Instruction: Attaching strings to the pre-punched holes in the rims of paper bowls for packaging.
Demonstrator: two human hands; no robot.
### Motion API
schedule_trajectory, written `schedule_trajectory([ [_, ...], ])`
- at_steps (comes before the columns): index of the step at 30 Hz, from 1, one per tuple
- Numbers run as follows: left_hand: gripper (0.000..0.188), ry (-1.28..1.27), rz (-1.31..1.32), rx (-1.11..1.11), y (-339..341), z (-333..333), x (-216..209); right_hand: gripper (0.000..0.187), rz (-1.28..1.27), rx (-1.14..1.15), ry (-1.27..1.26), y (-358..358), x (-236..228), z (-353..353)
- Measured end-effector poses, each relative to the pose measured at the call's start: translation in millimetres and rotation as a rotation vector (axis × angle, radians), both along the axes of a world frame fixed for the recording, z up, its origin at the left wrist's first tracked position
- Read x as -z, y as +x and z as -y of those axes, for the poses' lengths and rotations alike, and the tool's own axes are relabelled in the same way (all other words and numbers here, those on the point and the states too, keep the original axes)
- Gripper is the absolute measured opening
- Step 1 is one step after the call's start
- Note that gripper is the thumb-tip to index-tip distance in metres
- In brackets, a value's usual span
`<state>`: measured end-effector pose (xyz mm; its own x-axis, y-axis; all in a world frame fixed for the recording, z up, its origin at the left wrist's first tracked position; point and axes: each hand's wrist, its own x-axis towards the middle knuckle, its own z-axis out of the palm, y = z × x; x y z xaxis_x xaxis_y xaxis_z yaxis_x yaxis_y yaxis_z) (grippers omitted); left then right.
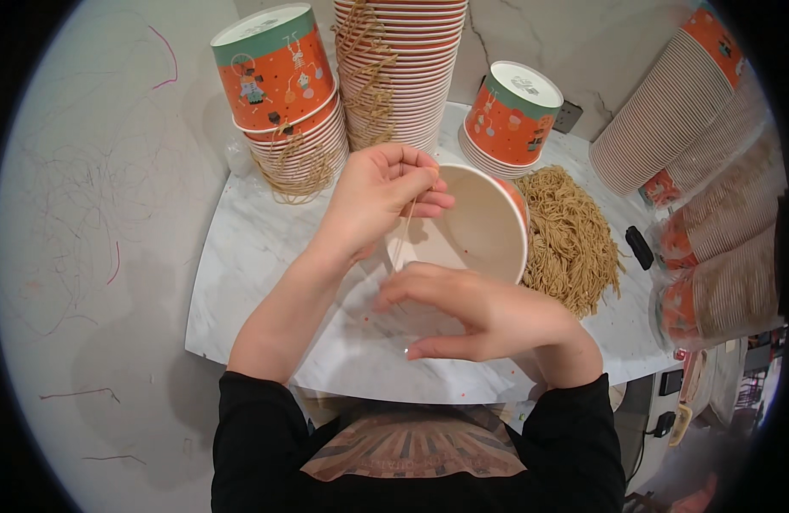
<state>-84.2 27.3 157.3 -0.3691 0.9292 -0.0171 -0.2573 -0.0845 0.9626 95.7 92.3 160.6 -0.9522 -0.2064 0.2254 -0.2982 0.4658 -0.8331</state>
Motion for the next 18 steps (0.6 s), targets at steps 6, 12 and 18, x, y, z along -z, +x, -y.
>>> schedule_trajectory([
  [6,0.009,-0.044,-0.23,-0.072,-11,9,-5,0.032,0.224,0.121,0.191,43,-68,-4],
  [12,0.007,-0.047,-0.353,-0.01,1,18,-19,0.038,0.158,0.133,0.153,77,-92,-5],
  [18,0.007,-0.169,-0.451,0.161,-1,26,-21,0.035,-0.306,0.301,0.693,100,-98,5],
])
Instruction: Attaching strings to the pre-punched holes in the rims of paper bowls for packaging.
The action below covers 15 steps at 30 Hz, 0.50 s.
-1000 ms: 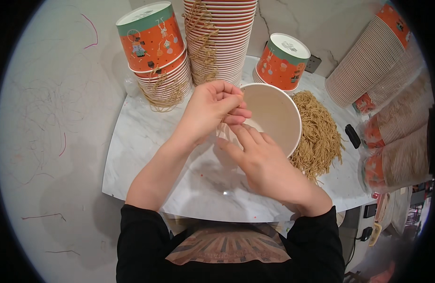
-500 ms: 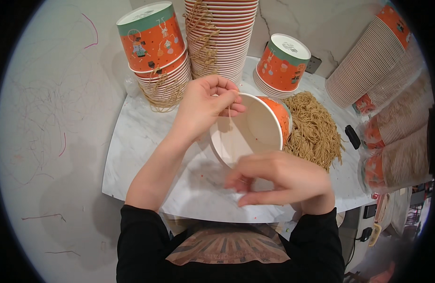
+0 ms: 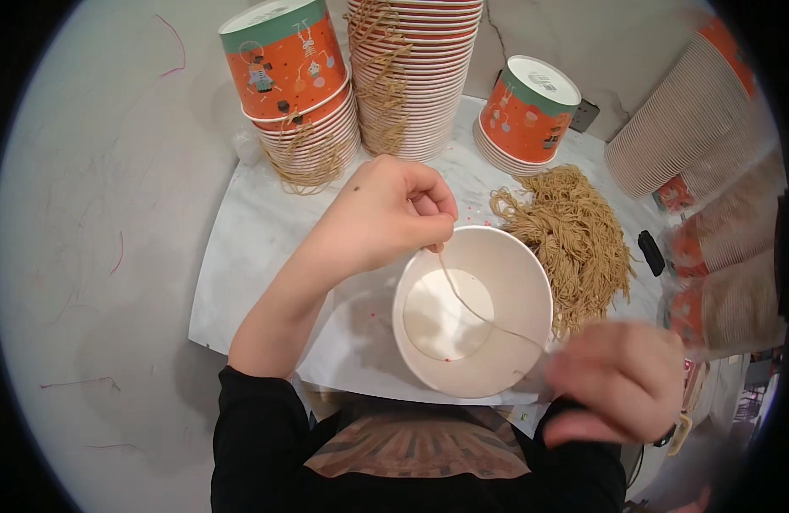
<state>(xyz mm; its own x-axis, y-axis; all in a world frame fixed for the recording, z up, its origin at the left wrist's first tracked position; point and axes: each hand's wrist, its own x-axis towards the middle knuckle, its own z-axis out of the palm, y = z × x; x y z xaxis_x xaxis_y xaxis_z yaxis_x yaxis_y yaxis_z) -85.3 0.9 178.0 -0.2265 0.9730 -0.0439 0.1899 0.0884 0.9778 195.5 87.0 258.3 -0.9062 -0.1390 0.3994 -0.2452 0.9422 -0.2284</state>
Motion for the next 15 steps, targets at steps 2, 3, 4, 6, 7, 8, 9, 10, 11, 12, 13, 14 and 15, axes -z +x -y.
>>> schedule_trajectory([
  [2,0.008,-0.017,-0.017,0.04,5,-6,-1,0.017,-0.601,-0.278,-0.147,46,44,1],
  [3,0.008,-0.019,-0.014,0.048,5,-9,1,0.011,-0.56,-0.653,-0.449,62,33,-7],
  [4,0.009,-0.039,-0.021,0.046,6,-13,5,0.023,-0.72,-0.469,-0.356,18,23,17],
  [6,0.009,-0.047,-0.022,0.04,3,-7,5,0.018,-0.761,-0.639,-0.495,10,14,24],
  [7,0.012,-0.043,0.007,0.013,2,-5,4,0.018,-0.763,-0.636,-0.497,10,14,25],
  [8,0.014,-0.038,0.036,-0.015,2,-4,4,0.021,-0.767,-0.627,-0.478,8,15,24],
  [9,0.014,-0.036,0.037,-0.005,2,-5,4,0.025,-0.768,-0.612,-0.452,8,14,23],
  [10,0.016,-0.035,0.044,0.001,2,-7,5,0.034,-0.793,-0.638,-0.413,6,14,20],
  [11,0.017,-0.033,0.051,0.007,2,-8,5,0.034,-0.792,-0.631,-0.407,4,14,20],
  [12,0.017,-0.034,0.05,0.009,1,-8,4,0.035,-0.816,-0.656,-0.43,1,14,21],
  [13,0.018,-0.057,0.059,0.019,0,-7,3,0.037,-0.838,-0.682,-0.452,-3,15,22],
  [14,0.019,-0.079,0.068,0.029,-2,-6,2,0.037,-0.839,-0.682,-0.451,-6,16,23],
  [15,0.019,-0.074,0.069,0.035,-2,-7,2,0.04,-0.852,-0.706,-0.46,-7,16,23],
])
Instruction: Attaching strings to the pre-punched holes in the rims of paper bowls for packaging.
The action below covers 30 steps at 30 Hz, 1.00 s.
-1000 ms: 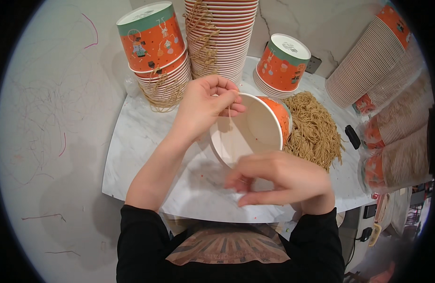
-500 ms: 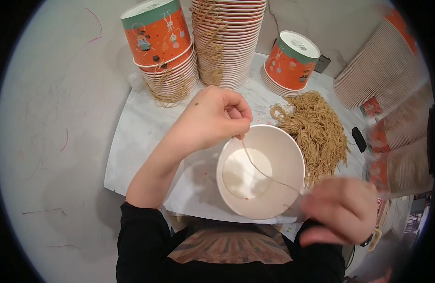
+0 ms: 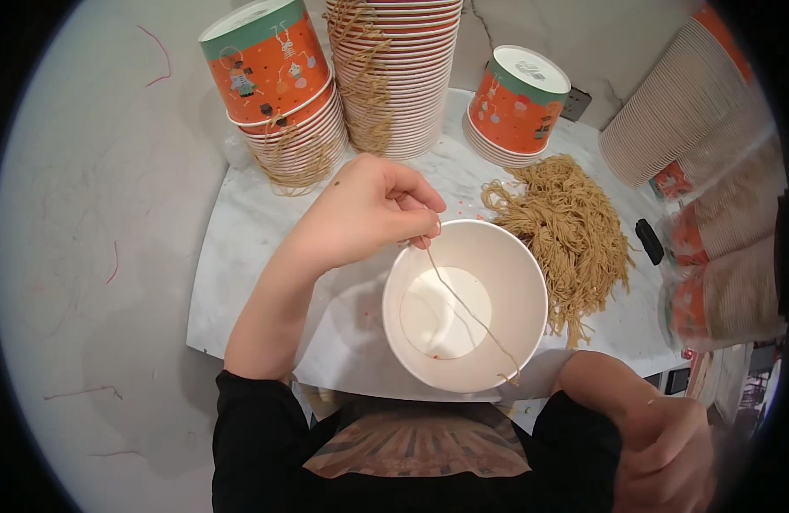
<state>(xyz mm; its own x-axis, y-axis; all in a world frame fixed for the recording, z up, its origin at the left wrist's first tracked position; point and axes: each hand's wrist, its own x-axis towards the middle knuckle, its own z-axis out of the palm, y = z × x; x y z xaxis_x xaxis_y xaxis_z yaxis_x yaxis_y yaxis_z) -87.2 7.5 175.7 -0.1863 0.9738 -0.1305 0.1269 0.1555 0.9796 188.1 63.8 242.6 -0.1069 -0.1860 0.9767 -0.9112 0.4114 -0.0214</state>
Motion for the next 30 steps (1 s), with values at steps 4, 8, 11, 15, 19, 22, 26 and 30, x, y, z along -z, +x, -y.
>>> schedule_trajectory([
  [4,0.021,0.019,0.009,0.001,-1,1,1,0.05,-0.016,-0.079,0.029,-3,3,-1],
  [8,0.016,-0.01,-0.024,0.053,-5,2,-2,0.058,-0.034,-0.079,0.069,-5,5,-3],
  [11,0.014,-0.009,0.002,0.043,-5,2,-1,0.056,-0.038,-0.144,0.042,-14,5,-8],
  [15,0.013,0.013,0.037,0.07,-4,-5,-3,0.005,0.236,0.099,-0.389,44,50,-32],
  [19,0.014,-0.045,0.074,0.024,-9,0,-3,0.013,0.988,0.6,-0.133,-50,18,-47],
  [22,0.015,-0.047,0.117,0.04,-11,-3,2,0.019,1.023,0.666,0.104,-78,48,-62],
  [26,0.015,-0.03,0.15,0.039,-9,-8,4,0.028,0.936,0.874,0.239,-87,58,-61],
  [30,0.014,0.021,0.174,0.078,-9,-6,10,0.028,0.898,0.936,0.283,-95,67,-61],
])
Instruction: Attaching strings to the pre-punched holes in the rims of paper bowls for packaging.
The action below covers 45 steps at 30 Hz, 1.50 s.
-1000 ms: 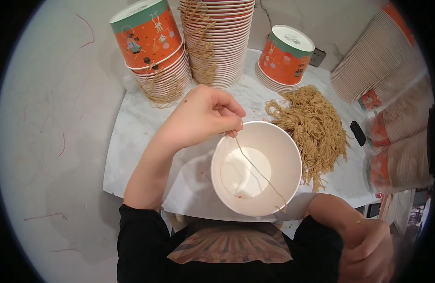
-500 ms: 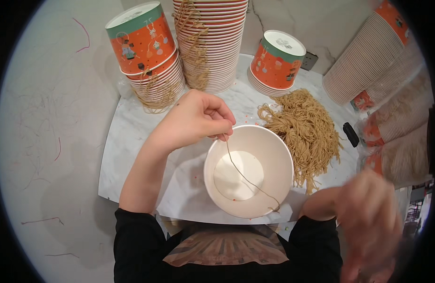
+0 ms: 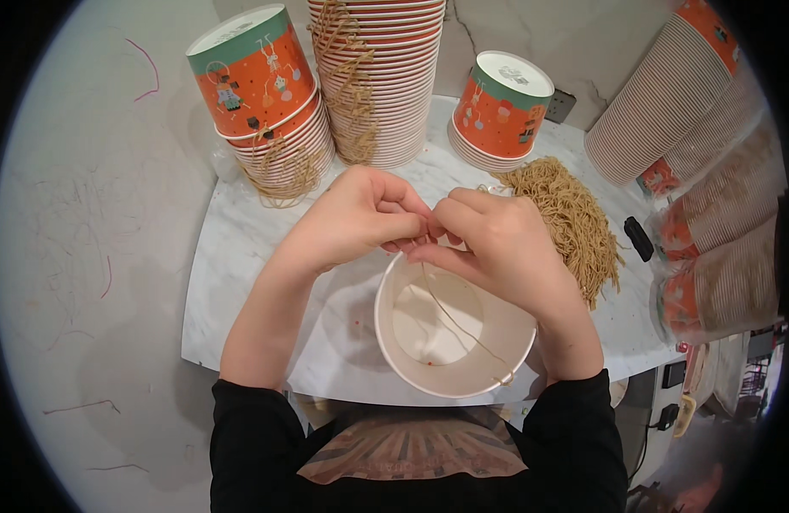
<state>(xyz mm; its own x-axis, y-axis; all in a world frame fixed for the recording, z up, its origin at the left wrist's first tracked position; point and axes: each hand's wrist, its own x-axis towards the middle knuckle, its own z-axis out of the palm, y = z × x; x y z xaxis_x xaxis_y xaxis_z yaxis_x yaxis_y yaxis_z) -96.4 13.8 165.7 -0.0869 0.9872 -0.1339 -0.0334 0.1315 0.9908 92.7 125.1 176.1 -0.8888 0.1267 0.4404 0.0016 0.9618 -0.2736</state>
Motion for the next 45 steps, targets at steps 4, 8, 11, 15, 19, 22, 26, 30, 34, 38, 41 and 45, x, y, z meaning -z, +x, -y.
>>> schedule_trajectory([
  [4,0.014,-0.008,0.026,0.046,4,0,-3,0.023,-0.032,0.034,-0.029,4,3,-1],
  [8,0.017,-0.043,0.05,0.06,4,2,-6,0.018,-0.048,-0.009,-0.075,8,-3,-1],
  [11,0.021,-0.075,0.05,0.057,4,2,-7,0.014,-0.048,-0.011,-0.17,9,-4,-4],
  [15,0.024,-0.075,-0.03,0.079,0,1,-5,0.011,-0.013,-0.022,-0.146,8,-3,-6],
  [19,0.023,-0.08,-0.095,0.072,-1,2,-7,0.011,0.007,-0.016,-0.119,7,-4,-5],
  [22,0.022,-0.063,-0.134,0.073,-1,2,-7,0.013,-0.003,-0.02,-0.12,6,-3,-5],
  [26,0.02,-0.034,-0.134,0.092,-4,2,-3,0.013,0.005,-0.017,-0.147,6,-2,-6],
  [30,0.02,0.007,-0.192,0.102,-7,2,0,0.013,0.031,-0.028,-0.118,5,-2,-8],
  [34,0.017,-0.011,-0.22,0.108,-5,0,1,0.012,0.02,-0.04,-0.11,4,-2,-7],
  [38,0.015,0.007,-0.242,0.148,-7,-1,3,0.012,0.033,-0.032,-0.098,5,-2,-6],
  [41,0.013,0.034,-0.178,0.137,-5,-2,5,0.011,0.024,-0.018,-0.13,5,-3,-6],
  [45,0.01,0.0,-0.175,0.129,-2,-5,6,0.011,0.057,-0.007,-0.109,6,-4,-9],
])
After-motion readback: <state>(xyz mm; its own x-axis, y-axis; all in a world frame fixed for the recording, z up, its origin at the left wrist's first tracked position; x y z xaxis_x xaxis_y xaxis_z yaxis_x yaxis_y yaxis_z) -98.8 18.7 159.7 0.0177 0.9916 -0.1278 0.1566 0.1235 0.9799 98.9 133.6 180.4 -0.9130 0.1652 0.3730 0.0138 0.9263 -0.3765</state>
